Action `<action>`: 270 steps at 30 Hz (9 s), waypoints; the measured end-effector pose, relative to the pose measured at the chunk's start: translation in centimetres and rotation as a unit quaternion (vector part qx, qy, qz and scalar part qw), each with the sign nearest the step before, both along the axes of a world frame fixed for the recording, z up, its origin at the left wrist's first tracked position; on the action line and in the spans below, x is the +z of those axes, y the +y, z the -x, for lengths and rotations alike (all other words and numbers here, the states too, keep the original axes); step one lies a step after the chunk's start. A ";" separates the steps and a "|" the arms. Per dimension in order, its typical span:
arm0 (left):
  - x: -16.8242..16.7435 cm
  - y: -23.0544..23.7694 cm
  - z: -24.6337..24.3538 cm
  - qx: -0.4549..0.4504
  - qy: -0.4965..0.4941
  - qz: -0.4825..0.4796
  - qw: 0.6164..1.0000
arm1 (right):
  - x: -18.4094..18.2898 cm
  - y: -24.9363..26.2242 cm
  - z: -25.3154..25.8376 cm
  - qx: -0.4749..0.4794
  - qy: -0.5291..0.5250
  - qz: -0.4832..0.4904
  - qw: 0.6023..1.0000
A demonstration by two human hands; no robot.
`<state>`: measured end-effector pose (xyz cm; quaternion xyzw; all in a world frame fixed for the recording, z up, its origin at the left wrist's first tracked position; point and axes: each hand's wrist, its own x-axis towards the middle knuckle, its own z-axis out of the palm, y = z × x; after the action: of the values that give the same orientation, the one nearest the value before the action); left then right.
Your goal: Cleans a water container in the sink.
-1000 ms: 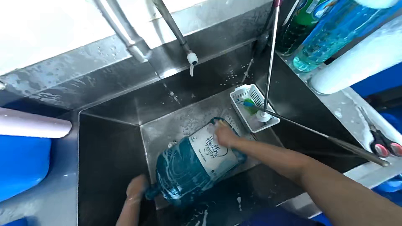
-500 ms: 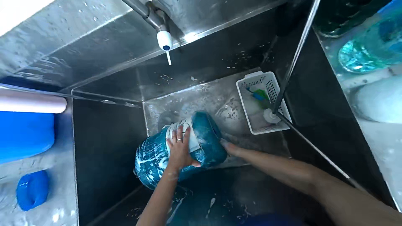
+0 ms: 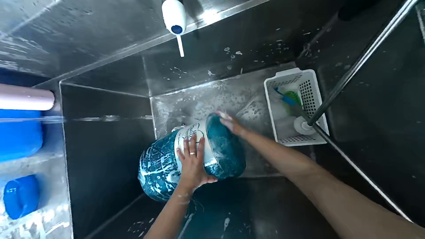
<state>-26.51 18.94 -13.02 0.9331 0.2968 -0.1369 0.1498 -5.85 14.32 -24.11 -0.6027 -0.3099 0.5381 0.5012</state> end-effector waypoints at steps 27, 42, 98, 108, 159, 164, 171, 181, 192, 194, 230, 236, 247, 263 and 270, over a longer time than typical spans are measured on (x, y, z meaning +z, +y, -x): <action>0.3 0.2 0.3 -0.010 0.049 0.024 0.998 | -4.4 -0.1 2.7 -0.119 -0.015 -0.012 0.993; 2.1 8.0 -4.1 0.000 0.217 0.125 0.968 | -2.1 -10.6 9.5 0.007 0.107 0.201 0.974; 0.2 0.0 -0.2 0.018 0.070 0.025 0.997 | 3.3 -7.5 6.7 -0.138 0.136 0.188 0.963; 1.1 0.2 -0.8 0.035 0.110 0.050 0.992 | -7.5 -1.6 5.3 -0.090 0.056 0.140 0.984; 6.2 5.3 -1.3 -0.344 -0.288 -0.088 0.889 | 7.8 5.2 3.7 -0.033 -0.197 0.024 0.980; 5.7 6.5 -8.4 -0.270 -0.044 0.056 0.960 | 11.5 -2.0 2.4 -0.043 0.008 0.111 0.993; 0.1 4.1 -6.8 -0.026 -0.024 0.086 0.996 | 10.2 -1.9 1.6 -0.047 -0.179 0.115 0.976; 0.0 2.0 -10.0 -0.104 0.009 0.068 0.992 | -0.9 -1.8 -19.4 -0.085 -0.340 0.190 0.917; 0.1 4.1 -19.0 -0.088 0.114 0.111 0.983 | -8.5 -0.4 -28.0 0.101 -0.260 0.422 0.862; -0.9 3.7 -15.8 -0.002 0.009 0.084 0.996 | -9.0 -0.1 -28.5 0.099 -0.268 0.392 0.875; 22.1 2.8 -11.1 -0.035 -0.002 -0.082 0.996 | 21.8 5.3 -0.6 -0.030 -0.088 -0.069 0.993; 22.6 11.5 -12.2 0.182 0.036 -0.094 0.978 | 17.1 1.3 7.3 -0.215 -0.495 -0.162 0.826; 21.8 1.5 -11.2 -0.134 0.043 -0.083 0.987 | 13.1 2.7 -6.3 -0.098 0.015 -0.031 0.995; 15.3 21.4 6.2 0.484 -0.092 0.065 0.868 | 6.2 -5.1 -0.3 -0.269 0.091 0.147 0.948; 6.6 7.7 14.3 0.458 -0.354 0.326 0.747 | 33.1 -12.6 -1.9 -0.043 -0.494 0.083 0.864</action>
<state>-40.86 26.65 -6.45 0.5610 0.5517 0.2002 0.5837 -4.00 1.67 9.03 -0.8420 -0.4445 0.1713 0.2533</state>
